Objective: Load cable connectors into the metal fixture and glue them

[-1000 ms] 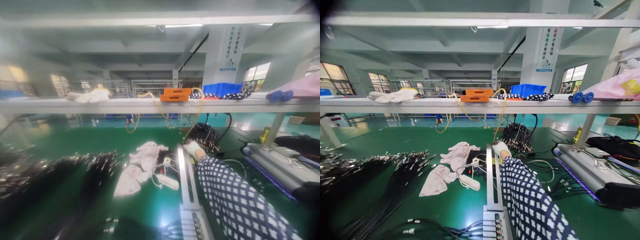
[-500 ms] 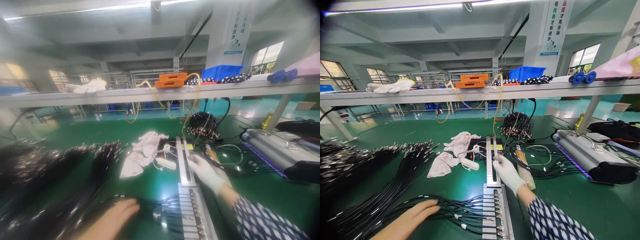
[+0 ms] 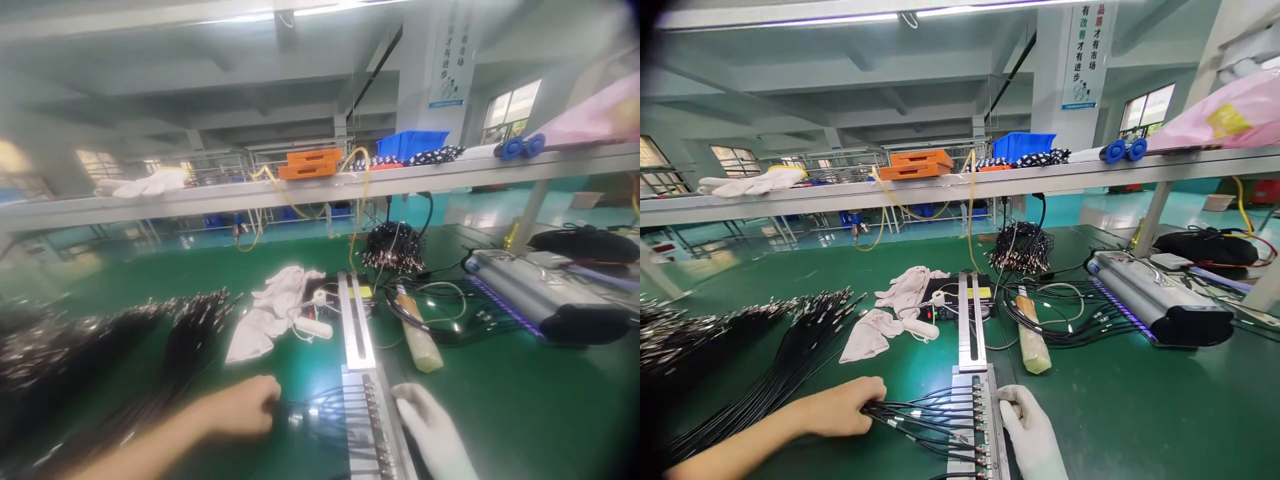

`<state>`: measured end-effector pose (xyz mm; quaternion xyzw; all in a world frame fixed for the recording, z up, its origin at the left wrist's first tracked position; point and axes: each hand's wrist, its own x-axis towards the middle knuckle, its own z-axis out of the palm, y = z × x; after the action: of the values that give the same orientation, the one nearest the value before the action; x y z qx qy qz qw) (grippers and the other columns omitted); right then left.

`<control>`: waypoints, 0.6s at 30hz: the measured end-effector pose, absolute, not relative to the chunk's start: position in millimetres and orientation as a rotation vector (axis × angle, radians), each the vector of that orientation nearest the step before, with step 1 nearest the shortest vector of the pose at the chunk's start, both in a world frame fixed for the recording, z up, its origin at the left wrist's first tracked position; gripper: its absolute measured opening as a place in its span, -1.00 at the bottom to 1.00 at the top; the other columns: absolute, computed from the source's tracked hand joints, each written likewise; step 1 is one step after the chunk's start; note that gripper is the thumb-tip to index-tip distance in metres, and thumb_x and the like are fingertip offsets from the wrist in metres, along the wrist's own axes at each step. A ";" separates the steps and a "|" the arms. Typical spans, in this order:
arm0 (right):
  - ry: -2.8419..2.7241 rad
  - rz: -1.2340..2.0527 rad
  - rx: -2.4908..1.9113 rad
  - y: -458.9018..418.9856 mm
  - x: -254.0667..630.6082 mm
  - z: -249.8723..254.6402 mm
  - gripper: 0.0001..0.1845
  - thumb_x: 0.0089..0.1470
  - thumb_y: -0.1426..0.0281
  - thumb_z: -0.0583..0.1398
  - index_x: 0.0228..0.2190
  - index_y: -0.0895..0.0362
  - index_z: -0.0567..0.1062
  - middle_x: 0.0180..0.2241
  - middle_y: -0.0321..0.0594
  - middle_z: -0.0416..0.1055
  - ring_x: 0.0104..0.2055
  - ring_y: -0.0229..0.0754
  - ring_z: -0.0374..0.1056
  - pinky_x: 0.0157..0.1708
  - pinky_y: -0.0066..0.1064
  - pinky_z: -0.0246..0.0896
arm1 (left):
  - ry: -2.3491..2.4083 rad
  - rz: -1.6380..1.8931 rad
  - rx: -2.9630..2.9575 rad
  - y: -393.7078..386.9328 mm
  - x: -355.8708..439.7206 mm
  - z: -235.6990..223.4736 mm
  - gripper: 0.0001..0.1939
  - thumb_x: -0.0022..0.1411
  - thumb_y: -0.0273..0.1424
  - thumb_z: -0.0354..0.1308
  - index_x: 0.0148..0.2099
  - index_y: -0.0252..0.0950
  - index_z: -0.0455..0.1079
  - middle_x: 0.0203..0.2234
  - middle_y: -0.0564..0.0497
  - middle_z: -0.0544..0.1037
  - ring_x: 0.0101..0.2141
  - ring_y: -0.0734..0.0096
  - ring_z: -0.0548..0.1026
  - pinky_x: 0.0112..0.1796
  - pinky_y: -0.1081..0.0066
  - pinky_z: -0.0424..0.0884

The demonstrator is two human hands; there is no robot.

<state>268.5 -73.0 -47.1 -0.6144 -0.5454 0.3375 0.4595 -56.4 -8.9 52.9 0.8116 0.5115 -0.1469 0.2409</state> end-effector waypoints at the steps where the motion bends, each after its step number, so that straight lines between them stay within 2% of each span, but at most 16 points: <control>1: -1.357 0.828 -1.509 -73.5 268.8 -47.6 -0.59 0.10 0.09 0.09 -0.30 0.13 0.55 -0.25 -0.08 0.59 -0.12 0.02 0.52 -0.15 -0.29 0.47 | 1.354 -0.419 2.168 -5.8 -55.9 60.7 -0.84 -0.07 -0.41 0.14 -0.33 -0.24 0.33 -0.40 0.02 0.47 -0.39 0.25 0.46 -0.44 0.40 0.33; 3: -1.390 0.822 -1.507 -75.5 268.9 -49.1 -0.59 0.11 0.09 0.07 -0.29 0.12 0.54 -0.22 -0.07 0.58 -0.12 0.00 0.51 -0.15 -0.30 0.46 | 1.275 -0.424 2.093 -0.5 -53.0 77.7 -0.77 -0.06 -0.29 0.20 -0.30 -0.25 0.36 -0.50 0.09 0.44 -0.49 0.34 0.41 -0.52 0.45 0.26; 5: -1.420 0.804 -1.520 -77.2 267.5 -50.1 -0.60 0.11 0.10 0.05 -0.28 0.11 0.53 -0.22 -0.08 0.57 -0.12 0.00 0.50 -0.14 -0.29 0.45 | 1.219 -0.358 2.083 2.9 -47.3 92.0 -0.69 0.03 -0.15 0.20 -0.27 -0.26 0.39 -0.47 0.10 0.44 -0.46 0.38 0.39 -0.49 0.47 0.23; 9: -1.485 0.732 -1.554 -78.4 261.9 -48.4 -0.64 0.11 0.14 0.04 -0.26 0.06 0.51 -0.16 -0.12 0.53 -0.13 -0.05 0.50 -0.13 -0.29 0.43 | 1.163 -0.277 2.110 0.5 -41.3 89.3 -0.54 0.26 0.01 -0.05 -0.18 -0.25 0.44 -0.46 0.10 0.42 -0.44 0.40 0.35 -0.43 0.48 0.23; 12: -1.547 0.683 -1.561 -78.1 259.8 -46.0 -0.68 0.12 0.17 0.04 -0.26 0.03 0.51 -0.03 -0.14 0.49 -0.12 -0.08 0.50 -0.12 -0.30 0.42 | 1.238 -0.351 2.160 -5.4 -55.8 59.5 -0.51 0.24 0.02 -0.07 -0.37 -0.28 0.42 -0.52 0.03 0.40 -0.45 0.33 0.37 -0.40 0.42 0.26; 14: -1.575 0.664 -1.574 -77.7 260.0 -45.4 -0.68 0.14 0.18 0.03 -0.25 0.02 0.52 0.00 -0.15 0.48 -0.12 -0.08 0.51 -0.12 -0.29 0.42 | 1.363 -0.355 2.218 -7.4 -72.1 40.3 -0.51 0.25 0.01 -0.09 -0.41 -0.30 0.37 -0.46 -0.05 0.43 -0.37 0.22 0.41 -0.32 0.33 0.30; 18: -1.604 0.648 -1.602 -77.8 260.9 -47.1 -0.65 0.15 0.17 0.00 -0.24 0.04 0.51 0.02 -0.11 0.46 -0.08 -0.05 0.50 -0.11 -0.24 0.43 | 1.518 -0.315 2.273 -11.1 -93.0 24.3 -0.51 0.37 -0.06 -0.19 -0.23 -0.30 0.41 -0.29 -0.12 0.52 -0.24 0.13 0.48 -0.18 0.25 0.37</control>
<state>260.9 -77.8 -47.1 -0.6281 -0.6286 0.2540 0.3819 -93.0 -11.1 24.3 0.8105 0.5412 -0.1124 0.1937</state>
